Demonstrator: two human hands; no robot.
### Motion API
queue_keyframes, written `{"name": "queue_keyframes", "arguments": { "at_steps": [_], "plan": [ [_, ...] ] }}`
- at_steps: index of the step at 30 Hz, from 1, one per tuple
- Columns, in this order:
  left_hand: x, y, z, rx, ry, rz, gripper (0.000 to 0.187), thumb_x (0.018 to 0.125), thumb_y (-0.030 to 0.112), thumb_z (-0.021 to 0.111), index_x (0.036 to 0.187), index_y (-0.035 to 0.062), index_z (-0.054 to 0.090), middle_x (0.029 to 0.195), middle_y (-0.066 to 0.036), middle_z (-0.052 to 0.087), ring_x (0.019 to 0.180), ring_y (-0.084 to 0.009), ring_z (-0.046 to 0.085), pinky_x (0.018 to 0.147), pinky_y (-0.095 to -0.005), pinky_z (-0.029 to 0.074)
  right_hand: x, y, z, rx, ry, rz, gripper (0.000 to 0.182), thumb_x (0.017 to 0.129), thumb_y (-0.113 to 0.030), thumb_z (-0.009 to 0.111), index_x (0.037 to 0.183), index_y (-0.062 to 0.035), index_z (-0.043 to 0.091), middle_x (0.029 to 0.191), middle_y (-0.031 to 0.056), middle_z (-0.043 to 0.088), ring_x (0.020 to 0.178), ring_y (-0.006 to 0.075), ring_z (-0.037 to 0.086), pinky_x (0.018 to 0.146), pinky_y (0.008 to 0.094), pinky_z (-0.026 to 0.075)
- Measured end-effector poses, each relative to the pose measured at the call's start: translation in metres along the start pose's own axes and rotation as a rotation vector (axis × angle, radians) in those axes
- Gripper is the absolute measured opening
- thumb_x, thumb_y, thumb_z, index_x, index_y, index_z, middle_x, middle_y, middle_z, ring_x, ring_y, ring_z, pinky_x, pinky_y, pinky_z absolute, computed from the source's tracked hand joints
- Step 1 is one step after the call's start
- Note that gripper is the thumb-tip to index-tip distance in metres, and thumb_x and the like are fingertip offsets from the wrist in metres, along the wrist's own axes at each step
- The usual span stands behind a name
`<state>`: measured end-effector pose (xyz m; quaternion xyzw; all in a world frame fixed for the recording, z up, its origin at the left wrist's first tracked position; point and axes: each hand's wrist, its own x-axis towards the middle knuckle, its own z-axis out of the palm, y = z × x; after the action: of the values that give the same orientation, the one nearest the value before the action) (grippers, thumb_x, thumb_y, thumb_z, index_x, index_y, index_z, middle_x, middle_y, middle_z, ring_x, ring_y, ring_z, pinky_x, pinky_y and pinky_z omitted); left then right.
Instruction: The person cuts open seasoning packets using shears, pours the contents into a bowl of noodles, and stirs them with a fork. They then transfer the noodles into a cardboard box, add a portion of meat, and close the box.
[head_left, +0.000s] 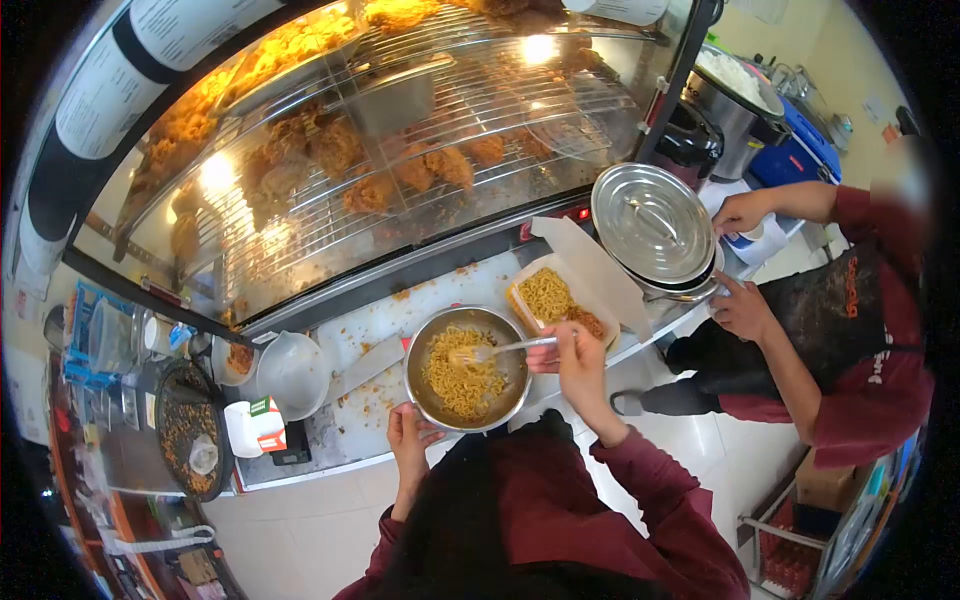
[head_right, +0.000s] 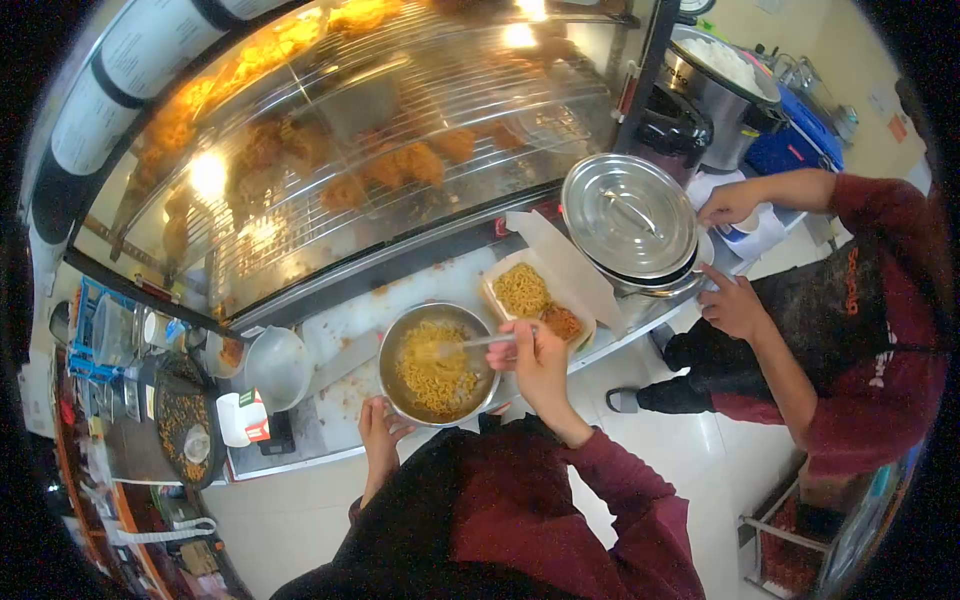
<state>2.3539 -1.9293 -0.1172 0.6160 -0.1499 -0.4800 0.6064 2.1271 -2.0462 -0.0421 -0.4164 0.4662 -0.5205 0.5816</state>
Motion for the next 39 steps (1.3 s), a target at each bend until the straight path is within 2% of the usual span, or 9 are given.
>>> {"name": "queue_keyframes", "arguments": {
  "at_steps": [3,11,17,22,24,26,29,35,39],
  "plan": [
    [0.003,-0.007,-0.005,0.009,-0.012,0.013,0.024,0.097,0.028,0.048,0.104,0.0052,0.05,0.089,-0.003,0.053,0.068,-0.0094,0.057,0.054,-0.0276,0.056,0.004,0.035,-0.01,-0.174,0.037,-0.041,0.028,0.1,-0.02,0.04,0.098,0.0026,0.055,0.075,0.011,0.064,0.063,0.0145,0.065,0.058,0.0268,0.055],
    [0.004,-0.007,-0.006,0.028,-0.006,-0.013,0.025,0.098,0.029,0.045,0.105,0.0054,0.05,0.093,-0.004,0.055,0.069,-0.0104,0.057,0.054,-0.0284,0.056,0.008,0.008,-0.029,-0.276,0.117,-0.083,0.03,0.1,-0.022,0.04,0.096,0.0021,0.056,0.072,0.0107,0.064,0.06,0.0143,0.064,0.055,0.0268,0.055],
    [0.004,-0.006,-0.009,0.008,-0.016,-0.017,0.025,0.098,0.031,0.045,0.103,0.0075,0.052,0.094,-0.004,0.054,0.068,-0.0111,0.056,0.055,-0.0278,0.054,0.009,-0.019,-0.029,-0.099,0.084,-0.065,0.032,0.1,-0.026,0.04,0.096,0.0013,0.055,0.073,0.0119,0.064,0.059,0.0169,0.064,0.055,0.0276,0.055],
    [0.002,-0.006,-0.011,-0.001,-0.021,0.008,0.026,0.098,0.032,0.043,0.103,0.0075,0.052,0.095,-0.004,0.055,0.069,-0.0108,0.055,0.056,-0.0274,0.054,0.002,-0.037,-0.001,-0.019,0.025,-0.062,0.032,0.1,-0.027,0.04,0.097,0.0013,0.055,0.074,0.0119,0.064,0.059,0.017,0.064,0.056,0.0281,0.056],
    [0.0,-0.004,-0.011,-0.012,-0.018,0.007,0.027,0.098,0.032,0.043,0.103,0.0074,0.052,0.096,-0.004,0.055,0.069,-0.0109,0.055,0.056,-0.0274,0.053,0.003,-0.028,0.006,-0.015,0.008,-0.037,0.032,0.1,-0.027,0.04,0.097,0.0015,0.055,0.073,0.0119,0.064,0.059,0.0169,0.064,0.056,0.0282,0.056],
    [0.001,-0.005,-0.012,-0.031,-0.022,0.018,0.026,0.099,0.03,0.043,0.104,0.0062,0.051,0.099,-0.005,0.056,0.07,-0.0108,0.055,0.056,-0.0277,0.054,0.011,0.007,0.005,-0.05,-0.016,-0.017,0.032,0.1,-0.026,0.04,0.097,0.0016,0.055,0.073,0.012,0.064,0.059,0.0168,0.064,0.056,0.0283,0.056],
    [-0.002,-0.004,-0.014,-0.049,-0.02,0.019,0.026,0.099,0.03,0.043,0.104,0.0055,0.051,0.1,-0.006,0.055,0.07,-0.0111,0.056,0.056,-0.0282,0.054,0.02,0.049,-0.01,-0.22,0.014,-0.013,0.032,0.1,-0.026,0.039,0.097,0.002,0.054,0.074,0.0127,0.064,0.059,0.0168,0.064,0.055,0.0283,0.056],
    [-0.005,-0.003,-0.016,-0.047,-0.006,0.0,0.026,0.099,0.03,0.041,0.104,0.0058,0.051,0.101,-0.006,0.054,0.07,-0.0119,0.056,0.056,-0.0285,0.054,0.026,0.047,-0.018,0.02,0.046,0.218,0.031,0.1,-0.027,0.04,0.1,0.0,0.056,0.077,0.0113,0.065,0.062,0.0168,0.064,0.058,0.0279,0.056],
    [-0.006,0.0,-0.016,-0.049,-0.012,0.001,0.026,0.099,0.03,0.041,0.104,0.0056,0.051,0.101,-0.007,0.054,0.07,-0.0122,0.056,0.056,-0.0285,0.054,0.023,0.011,-0.013,0.11,0.01,0.201,0.03,0.099,-0.028,0.042,0.102,-0.0018,0.057,0.078,0.0103,0.065,0.062,0.0152,0.063,0.059,0.0269,0.055]
  ]
}}
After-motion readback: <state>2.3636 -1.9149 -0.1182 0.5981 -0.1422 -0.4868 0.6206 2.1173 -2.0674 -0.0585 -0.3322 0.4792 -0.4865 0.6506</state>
